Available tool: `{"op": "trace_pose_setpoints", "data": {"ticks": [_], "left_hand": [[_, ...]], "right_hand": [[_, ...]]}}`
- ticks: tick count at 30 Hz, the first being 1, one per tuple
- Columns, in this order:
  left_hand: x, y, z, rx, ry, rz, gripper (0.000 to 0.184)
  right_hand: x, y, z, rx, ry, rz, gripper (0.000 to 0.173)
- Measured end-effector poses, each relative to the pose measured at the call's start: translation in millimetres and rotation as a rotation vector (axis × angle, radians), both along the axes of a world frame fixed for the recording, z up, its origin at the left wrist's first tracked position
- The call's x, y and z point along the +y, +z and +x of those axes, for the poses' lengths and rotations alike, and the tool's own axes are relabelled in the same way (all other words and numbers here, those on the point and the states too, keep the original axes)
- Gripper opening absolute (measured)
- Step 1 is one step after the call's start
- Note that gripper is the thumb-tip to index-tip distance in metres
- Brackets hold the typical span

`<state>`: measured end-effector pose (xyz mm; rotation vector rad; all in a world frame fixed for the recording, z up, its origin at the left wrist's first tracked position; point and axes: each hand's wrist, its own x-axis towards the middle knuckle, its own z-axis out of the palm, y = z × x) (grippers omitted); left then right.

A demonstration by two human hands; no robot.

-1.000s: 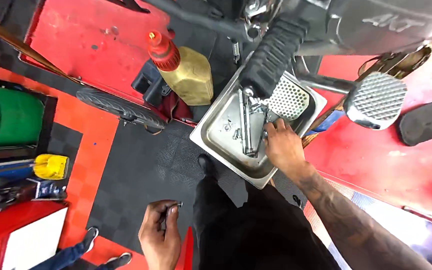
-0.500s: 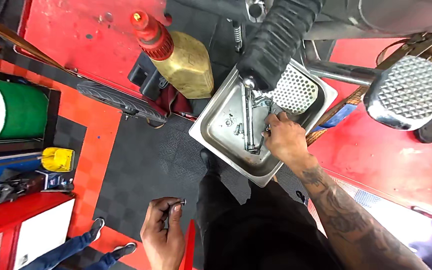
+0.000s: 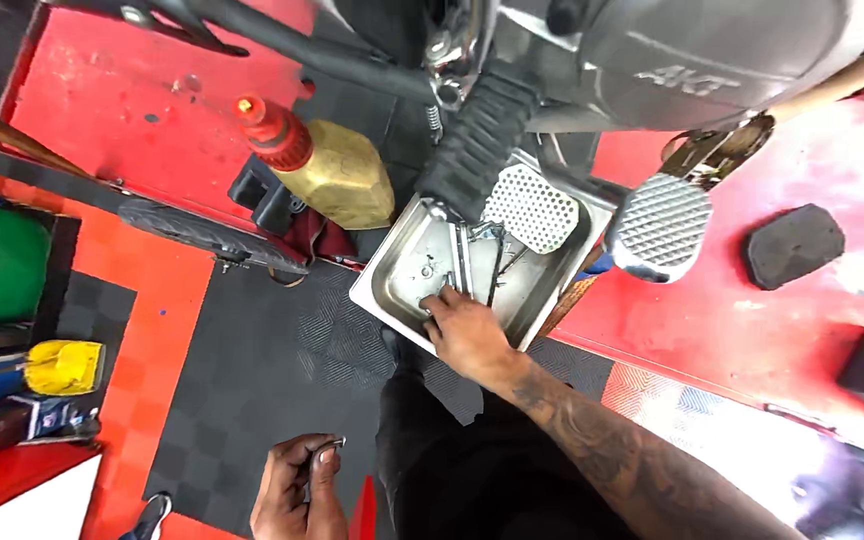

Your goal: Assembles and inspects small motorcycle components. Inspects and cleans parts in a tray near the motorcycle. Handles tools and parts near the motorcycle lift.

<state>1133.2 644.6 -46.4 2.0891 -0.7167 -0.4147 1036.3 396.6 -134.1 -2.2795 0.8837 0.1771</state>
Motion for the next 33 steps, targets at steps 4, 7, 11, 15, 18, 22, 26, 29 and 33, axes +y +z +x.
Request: {"op": "trace_pose_setpoints", "data": {"ticks": [4, 7, 11, 15, 18, 22, 26, 29, 33], "left_hand": [[4.7, 1.9, 0.1, -0.001, 0.002, 0.014, 0.017], [7.3, 1.0, 0.2, -0.007, 0.0, 0.019, 0.018], [7.1, -0.7, 0.7, -0.002, -0.006, 0.019, 0.018], [2.9, -1.6, 1.0, 0.001, -0.021, 0.022, 0.019], [0.4, -2.1, 1.0, -0.001, -0.029, 0.019, 0.019], [0.8, -0.4, 1.2, -0.002, -0.024, 0.028, 0.019], [3.4, -0.7, 1.7, -0.013, -0.004, 0.016, 0.019], [3.5, -1.5, -0.4, -0.011, -0.003, 0.014, 0.017], [1.8, 1.9, -2.6, -0.018, -0.007, 0.019, 0.017]], "right_hand": [[1.3, -9.4, -18.8, -0.082, -0.037, -0.076, 0.023], [-3.5, -7.2, -37.4, -0.136, -0.025, -0.09, 0.025], [-1.2, -6.1, -57.7, -0.163, 0.034, -0.096, 0.027], [6.5, -4.4, -66.0, -0.198, 0.094, -0.091, 0.028], [15.6, 2.0, -66.2, -0.22, 0.108, -0.062, 0.027], [10.3, 12.6, -64.1, -0.186, 0.021, -0.161, 0.027], [-49.7, 28.5, -49.4, -0.019, -0.206, -0.359, 0.045], [-95.3, 27.2, -35.0, 0.076, -0.331, -0.409, 0.068], [-119.2, 15.3, -19.7, 0.234, -0.377, -0.452, 0.077]]}}
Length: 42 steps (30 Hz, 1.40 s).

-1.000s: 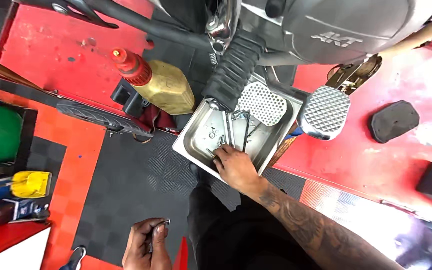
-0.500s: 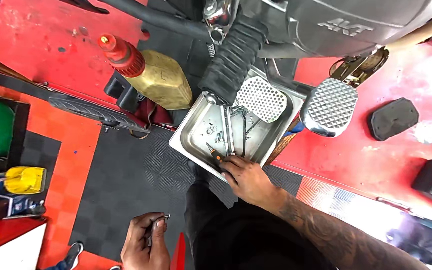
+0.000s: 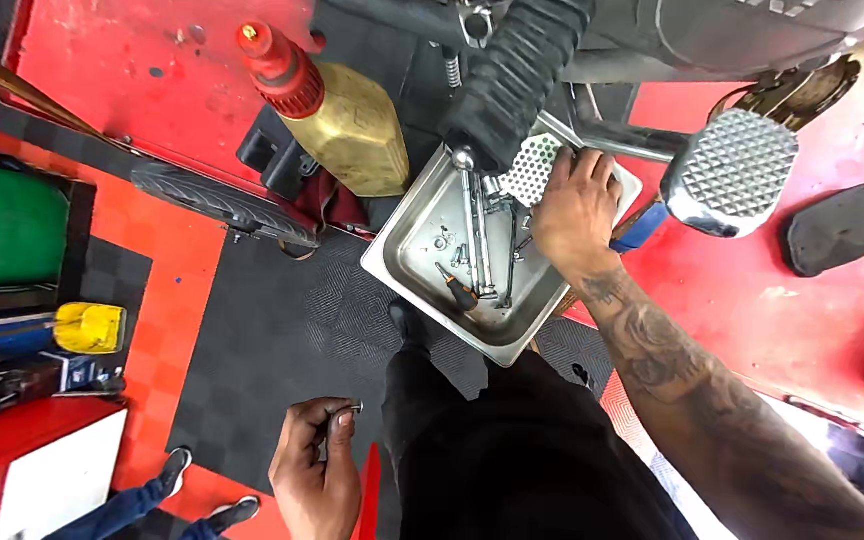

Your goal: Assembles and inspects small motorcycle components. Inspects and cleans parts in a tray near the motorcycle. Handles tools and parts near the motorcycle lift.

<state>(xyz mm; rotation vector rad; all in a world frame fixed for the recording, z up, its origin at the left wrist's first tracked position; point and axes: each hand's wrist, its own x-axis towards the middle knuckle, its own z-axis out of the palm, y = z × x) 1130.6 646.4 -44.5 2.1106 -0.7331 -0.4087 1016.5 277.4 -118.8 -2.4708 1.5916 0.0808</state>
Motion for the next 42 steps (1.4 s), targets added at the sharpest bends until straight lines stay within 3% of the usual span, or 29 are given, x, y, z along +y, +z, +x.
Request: {"op": "trace_pose_setpoints", "data": {"ticks": [6, 10, 15, 17, 24, 28, 35, 38, 42], "left_hand": [[7.2, 1.4, 1.4, -0.007, 0.009, -0.001, 0.018], [9.7, 2.4, 3.2, -0.003, 0.015, -0.003, 0.018], [9.2, 0.8, 2.9, 0.001, 0.012, -0.002, 0.017], [5.8, -0.1, 3.4, 0.002, 0.001, -0.002, 0.017], [-12.5, 3.9, 6.5, 0.0, -0.079, -0.003, 0.019], [-12.8, 5.3, 8.8, -0.007, -0.061, 0.006, 0.02], [-14.8, 0.1, 4.8, -0.005, -0.074, 0.021, 0.021], [-15.4, -0.6, 2.8, 0.0, -0.064, 0.022, 0.021], [-9.8, -1.5, 3.7, 0.005, -0.039, 0.007, 0.021]], "right_hand": [[-6.9, -3.4, 4.1, 0.039, -0.042, 0.03, 0.095], [-3.9, -7.8, -4.8, -0.078, -0.078, 0.005, 0.091], [27.8, 4.4, -10.8, -0.403, -0.002, -0.092, 0.036], [58.4, 10.4, -4.6, -0.504, 0.103, -0.092, 0.032], [138.6, -16.5, 21.7, -0.387, 0.43, 0.122, 0.044], [128.1, -14.1, 14.1, -0.372, 0.514, 0.245, 0.036], [110.1, -18.2, -1.9, -0.44, 0.665, 0.294, 0.059], [108.3, -18.7, -3.7, -0.509, 0.563, 0.265, 0.053], [85.9, -14.2, -3.9, -0.4, 0.163, 0.156, 0.052]]}}
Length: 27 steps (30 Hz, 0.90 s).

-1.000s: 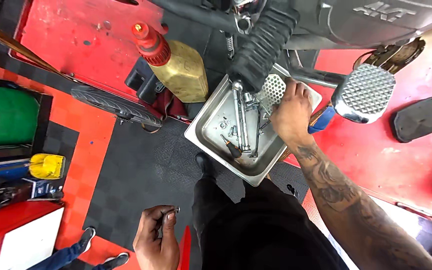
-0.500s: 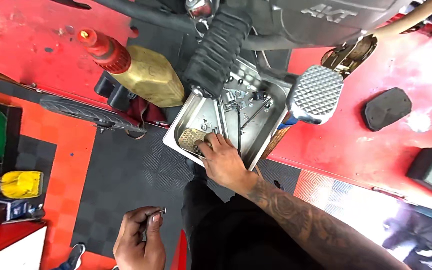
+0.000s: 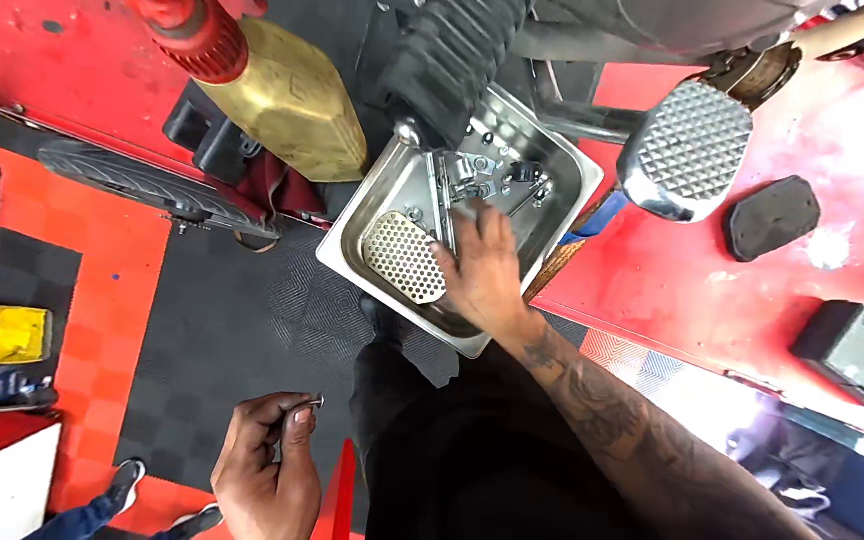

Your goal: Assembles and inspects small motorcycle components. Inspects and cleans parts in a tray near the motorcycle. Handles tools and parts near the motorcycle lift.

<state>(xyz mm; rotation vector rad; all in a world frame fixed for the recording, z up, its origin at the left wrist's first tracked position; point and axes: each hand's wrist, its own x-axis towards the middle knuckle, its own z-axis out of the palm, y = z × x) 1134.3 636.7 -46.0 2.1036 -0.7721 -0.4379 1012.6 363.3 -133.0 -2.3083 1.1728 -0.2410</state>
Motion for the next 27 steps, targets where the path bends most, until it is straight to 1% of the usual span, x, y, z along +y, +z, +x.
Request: {"op": "trace_pose_setpoints", "data": {"ticks": [3, 6, 9, 13, 16, 19, 24, 27], "left_hand": [[4.0, -0.2, 0.8, -0.008, 0.009, 0.004, 0.019], [5.5, -1.1, -0.2, -0.009, 0.01, 0.01, 0.019], [3.5, -1.3, -2.5, -0.009, 0.01, 0.011, 0.02], [2.2, -0.4, -4.9, -0.006, 0.017, 0.017, 0.019], [1.9, -1.2, -6.0, -0.005, 0.023, 0.023, 0.019], [0.6, -1.8, -6.6, -0.003, 0.035, 0.018, 0.02], [0.8, -4.5, -7.8, 0.007, 0.048, -0.002, 0.019], [2.7, -7.2, -8.4, 0.022, 0.065, -0.01, 0.019]], "right_hand": [[-33.1, -1.1, -0.8, 0.094, -0.226, -0.037, 0.062], [-56.3, -9.6, 1.3, 0.16, -0.321, 0.017, 0.064], [-51.7, -14.8, 1.9, 0.2, -0.3, 0.026, 0.06], [-20.8, -11.0, -2.1, 0.238, -0.242, 0.035, 0.064], [-7.7, -8.5, -4.9, 0.26, -0.223, 0.057, 0.067], [-10.3, -7.1, -8.6, 0.243, -0.23, 0.073, 0.061], [-32.0, -2.9, -17.5, 0.175, -0.22, 0.074, 0.039], [-45.3, -1.7, -21.3, 0.163, -0.226, 0.053, 0.032]]}}
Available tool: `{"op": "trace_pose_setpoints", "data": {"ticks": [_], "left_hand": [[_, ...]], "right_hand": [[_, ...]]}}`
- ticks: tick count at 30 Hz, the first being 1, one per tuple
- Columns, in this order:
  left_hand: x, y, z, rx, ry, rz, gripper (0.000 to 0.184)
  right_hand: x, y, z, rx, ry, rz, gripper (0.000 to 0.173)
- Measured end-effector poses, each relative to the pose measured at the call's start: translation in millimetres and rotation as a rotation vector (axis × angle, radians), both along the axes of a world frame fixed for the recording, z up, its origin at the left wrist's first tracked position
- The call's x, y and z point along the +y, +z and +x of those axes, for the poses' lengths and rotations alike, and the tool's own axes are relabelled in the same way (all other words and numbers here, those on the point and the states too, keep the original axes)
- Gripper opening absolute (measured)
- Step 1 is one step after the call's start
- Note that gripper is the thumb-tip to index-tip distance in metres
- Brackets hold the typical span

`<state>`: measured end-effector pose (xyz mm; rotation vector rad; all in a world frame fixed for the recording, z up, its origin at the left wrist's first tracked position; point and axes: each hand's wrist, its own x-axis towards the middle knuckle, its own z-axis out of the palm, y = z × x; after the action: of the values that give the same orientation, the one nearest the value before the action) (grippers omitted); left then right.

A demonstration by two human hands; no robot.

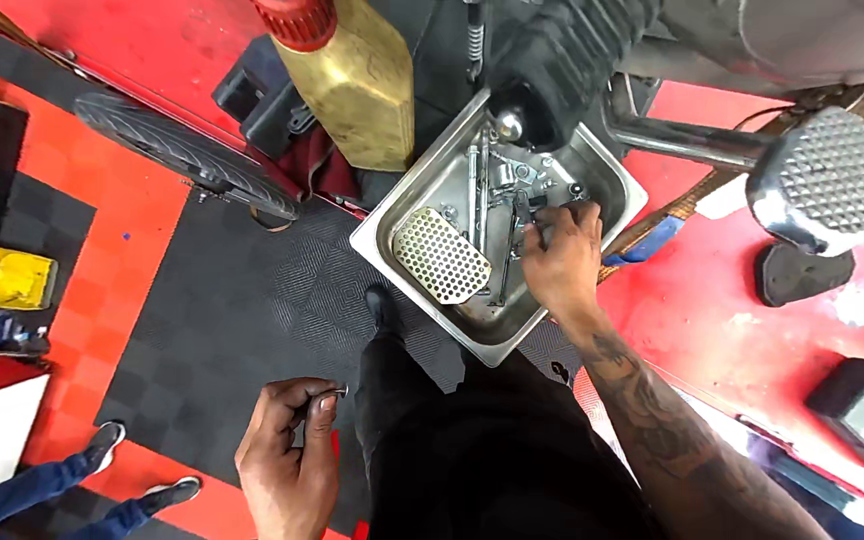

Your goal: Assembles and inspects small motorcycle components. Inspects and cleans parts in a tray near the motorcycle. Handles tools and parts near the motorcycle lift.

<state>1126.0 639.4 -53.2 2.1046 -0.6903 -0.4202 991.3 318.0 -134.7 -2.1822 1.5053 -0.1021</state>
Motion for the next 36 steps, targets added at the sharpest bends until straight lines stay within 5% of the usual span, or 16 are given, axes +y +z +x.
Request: {"op": "trace_pose_setpoints", "data": {"ticks": [14, 23, 36], "left_hand": [[29.6, -11.3, 5.5, 0.001, 0.11, -0.023, 0.021], [32.4, -12.5, 5.3, -0.005, 0.111, -0.024, 0.022], [33.7, -12.6, 5.7, 0.0, 0.13, -0.032, 0.019]], "right_hand": [[-47.7, -5.0, 12.5, -0.069, -0.156, -0.146, 0.024], [-79.2, -10.1, 41.4, 0.256, -0.084, -0.03, 0.025], [-85.5, -0.3, 26.2, 0.21, -0.084, 0.006, 0.024]]}}
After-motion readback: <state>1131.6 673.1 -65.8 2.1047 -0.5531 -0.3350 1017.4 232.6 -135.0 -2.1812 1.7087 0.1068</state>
